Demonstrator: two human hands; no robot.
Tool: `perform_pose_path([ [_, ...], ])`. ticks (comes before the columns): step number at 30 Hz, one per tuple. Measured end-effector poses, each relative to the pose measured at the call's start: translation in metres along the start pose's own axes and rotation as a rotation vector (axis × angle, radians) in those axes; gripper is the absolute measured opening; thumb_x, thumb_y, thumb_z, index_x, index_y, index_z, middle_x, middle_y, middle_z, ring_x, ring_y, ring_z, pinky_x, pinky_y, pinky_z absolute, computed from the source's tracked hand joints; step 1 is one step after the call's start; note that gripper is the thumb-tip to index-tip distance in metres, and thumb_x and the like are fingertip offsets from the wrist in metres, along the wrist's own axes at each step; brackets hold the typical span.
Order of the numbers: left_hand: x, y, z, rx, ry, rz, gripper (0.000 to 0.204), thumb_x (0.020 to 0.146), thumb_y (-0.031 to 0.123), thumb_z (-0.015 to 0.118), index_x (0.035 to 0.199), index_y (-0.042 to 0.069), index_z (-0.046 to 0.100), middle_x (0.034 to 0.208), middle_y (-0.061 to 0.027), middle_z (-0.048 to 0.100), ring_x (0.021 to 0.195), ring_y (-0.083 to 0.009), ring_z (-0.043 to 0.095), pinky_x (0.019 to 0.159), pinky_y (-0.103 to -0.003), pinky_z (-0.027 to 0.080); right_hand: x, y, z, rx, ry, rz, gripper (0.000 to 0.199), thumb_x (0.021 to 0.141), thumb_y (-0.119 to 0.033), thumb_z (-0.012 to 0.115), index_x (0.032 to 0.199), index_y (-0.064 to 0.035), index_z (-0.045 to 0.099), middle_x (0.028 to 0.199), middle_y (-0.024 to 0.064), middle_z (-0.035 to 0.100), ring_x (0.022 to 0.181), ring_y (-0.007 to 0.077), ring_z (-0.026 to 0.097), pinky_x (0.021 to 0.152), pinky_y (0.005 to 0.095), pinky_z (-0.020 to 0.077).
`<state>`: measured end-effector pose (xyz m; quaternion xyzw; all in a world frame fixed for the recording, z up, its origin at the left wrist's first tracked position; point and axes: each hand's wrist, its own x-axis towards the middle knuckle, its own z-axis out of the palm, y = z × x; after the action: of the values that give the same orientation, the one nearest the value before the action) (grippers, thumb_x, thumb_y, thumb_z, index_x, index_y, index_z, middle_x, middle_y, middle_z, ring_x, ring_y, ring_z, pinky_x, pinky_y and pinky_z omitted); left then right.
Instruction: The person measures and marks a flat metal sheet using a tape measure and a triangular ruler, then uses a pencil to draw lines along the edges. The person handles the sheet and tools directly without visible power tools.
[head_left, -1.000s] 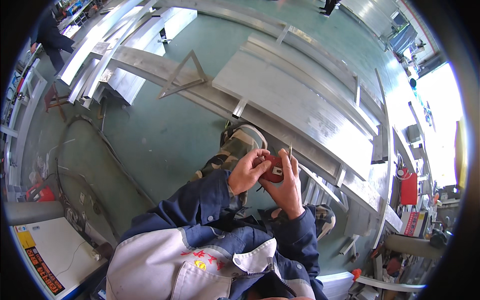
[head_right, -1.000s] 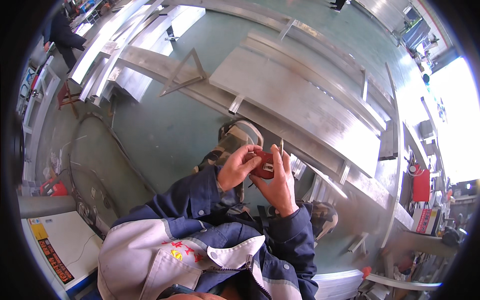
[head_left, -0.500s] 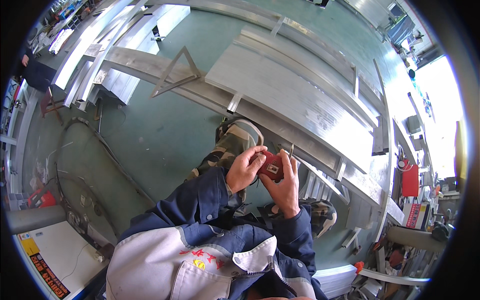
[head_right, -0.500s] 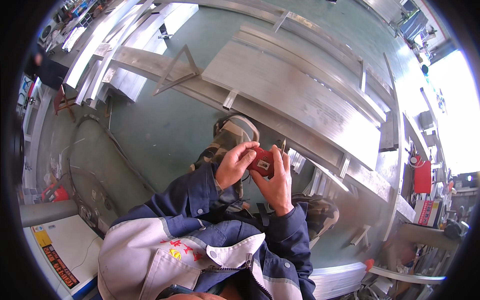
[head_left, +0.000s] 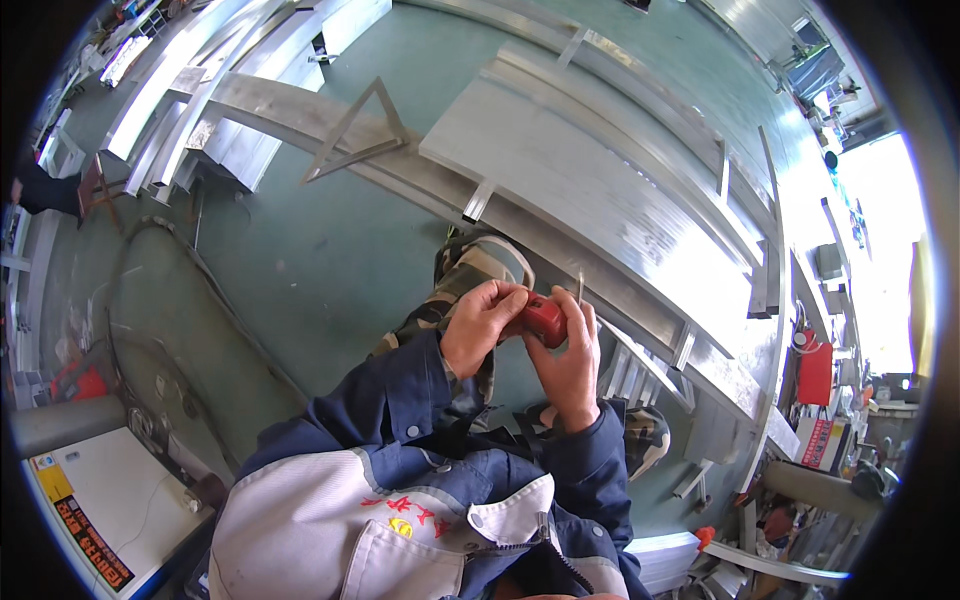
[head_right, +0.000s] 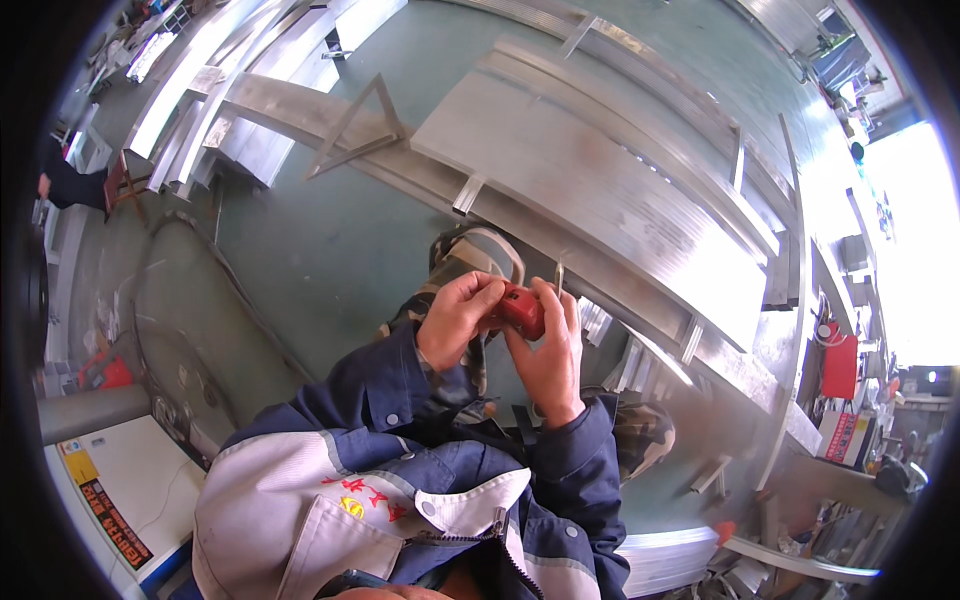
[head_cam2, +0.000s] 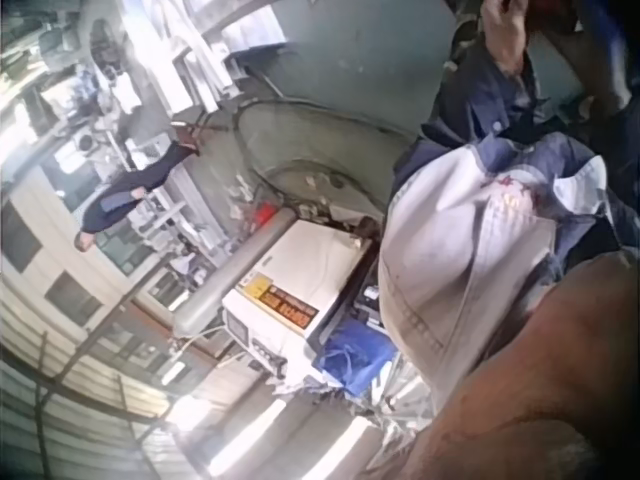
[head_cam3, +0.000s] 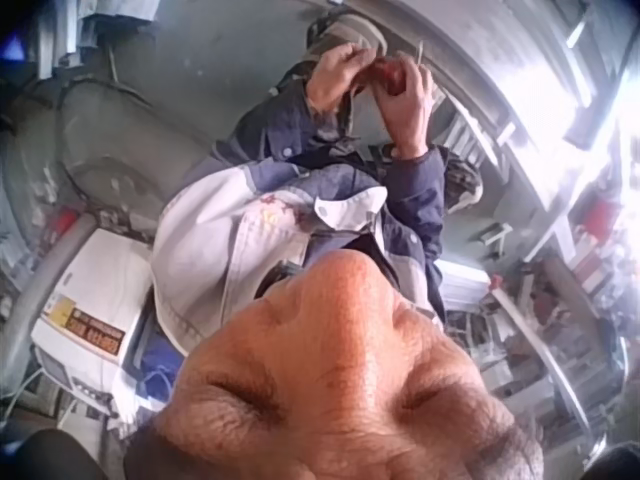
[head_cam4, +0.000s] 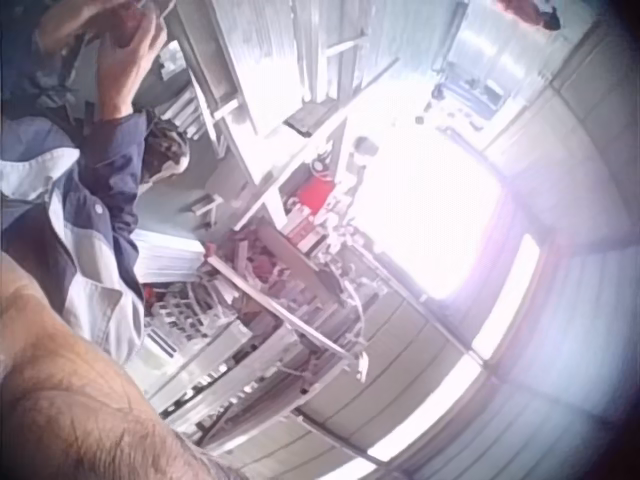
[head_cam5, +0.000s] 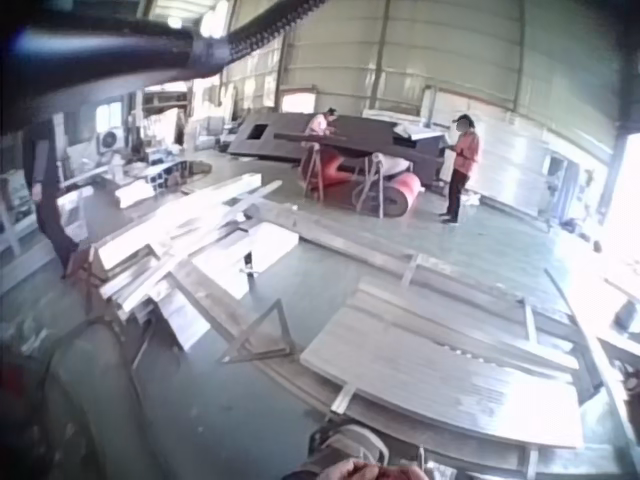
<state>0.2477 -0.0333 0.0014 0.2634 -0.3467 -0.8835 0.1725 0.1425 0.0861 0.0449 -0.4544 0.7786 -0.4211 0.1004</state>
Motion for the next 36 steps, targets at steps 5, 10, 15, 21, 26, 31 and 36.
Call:
perform_pose_path([
  [5,0.015,0.022,-0.012,0.030,-0.037,0.056,0.029,0.105,0.025,0.064,0.120,0.000,0.063,0.115,-0.0076,0.070,0.105,-0.0146,0.068,0.091,-0.031,0.058,0.029,-0.007,0.004,-0.122,0.017,-0.167,0.048,0.075,0.001,0.079,0.121,-0.0043,0.064,0.113,0.0166,0.062,0.104,0.0391,0.059,0.090,0.0443,0.0506],
  [10,0.033,0.060,-0.041,0.235,0.031,0.063,0.027,0.100,0.027,0.072,0.112,0.003,0.068,0.104,-0.0027,0.070,0.093,-0.0092,0.066,0.082,-0.026,0.057,0.067,-0.014,0.013,-0.202,0.002,-0.349,0.047,0.072,0.003,0.078,0.117,-0.0047,0.064,0.111,0.0154,0.063,0.102,0.0394,0.058,0.089,0.0459,0.0498],
  [15,0.059,0.099,-0.079,0.370,0.009,0.178,0.024,0.098,0.027,0.073,0.104,0.004,0.072,0.091,-0.0004,0.070,0.082,-0.0071,0.063,0.071,-0.024,0.053,0.102,-0.004,0.024,-0.204,-0.015,-0.352,0.048,0.072,0.001,0.078,0.117,-0.0039,0.065,0.109,0.0158,0.062,0.104,0.0392,0.058,0.090,0.0461,0.0499],
  [21,0.128,0.163,-0.132,0.684,0.278,0.266,0.027,0.096,0.033,0.075,0.100,0.006,0.076,0.084,0.0025,0.068,0.075,-0.0056,0.058,0.064,-0.024,0.046,0.131,0.019,0.028,-0.304,-0.008,-0.291,0.047,0.072,0.002,0.075,0.118,-0.0048,0.066,0.111,0.0159,0.063,0.106,0.0392,0.058,0.093,0.0453,0.0499],
  [26,0.166,0.176,-0.156,0.853,0.334,0.354,0.030,0.096,0.032,0.075,0.099,0.002,0.076,0.079,0.0044,0.064,0.069,-0.0047,0.049,0.062,-0.024,0.042,0.149,0.034,0.027,-0.372,0.016,-0.285,0.045,0.075,0.000,0.074,0.118,-0.0054,0.066,0.111,0.0158,0.064,0.107,0.0393,0.058,0.094,0.0454,0.0498],
  [31,0.178,0.165,-0.157,0.934,0.404,0.434,0.028,0.097,0.026,0.073,0.099,-0.001,0.076,0.078,0.0024,0.066,0.070,-0.0048,0.052,0.063,-0.025,0.044,0.156,0.036,0.028,-0.362,-0.013,-0.261,0.040,0.078,-0.003,0.075,0.117,-0.0053,0.066,0.109,0.0155,0.064,0.106,0.0396,0.059,0.093,0.0457,0.0496],
  [36,0.178,0.160,-0.156,1.114,0.464,0.543,0.028,0.097,0.025,0.074,0.098,-0.003,0.076,0.074,-0.0007,0.069,0.065,-0.0049,0.054,0.060,-0.026,0.044,0.161,0.034,0.022,-0.395,-0.044,-0.241,0.049,0.075,-0.004,0.077,0.122,-0.0060,0.066,0.112,0.0163,0.064,0.108,0.0380,0.059,0.096,0.0451,0.0488],
])
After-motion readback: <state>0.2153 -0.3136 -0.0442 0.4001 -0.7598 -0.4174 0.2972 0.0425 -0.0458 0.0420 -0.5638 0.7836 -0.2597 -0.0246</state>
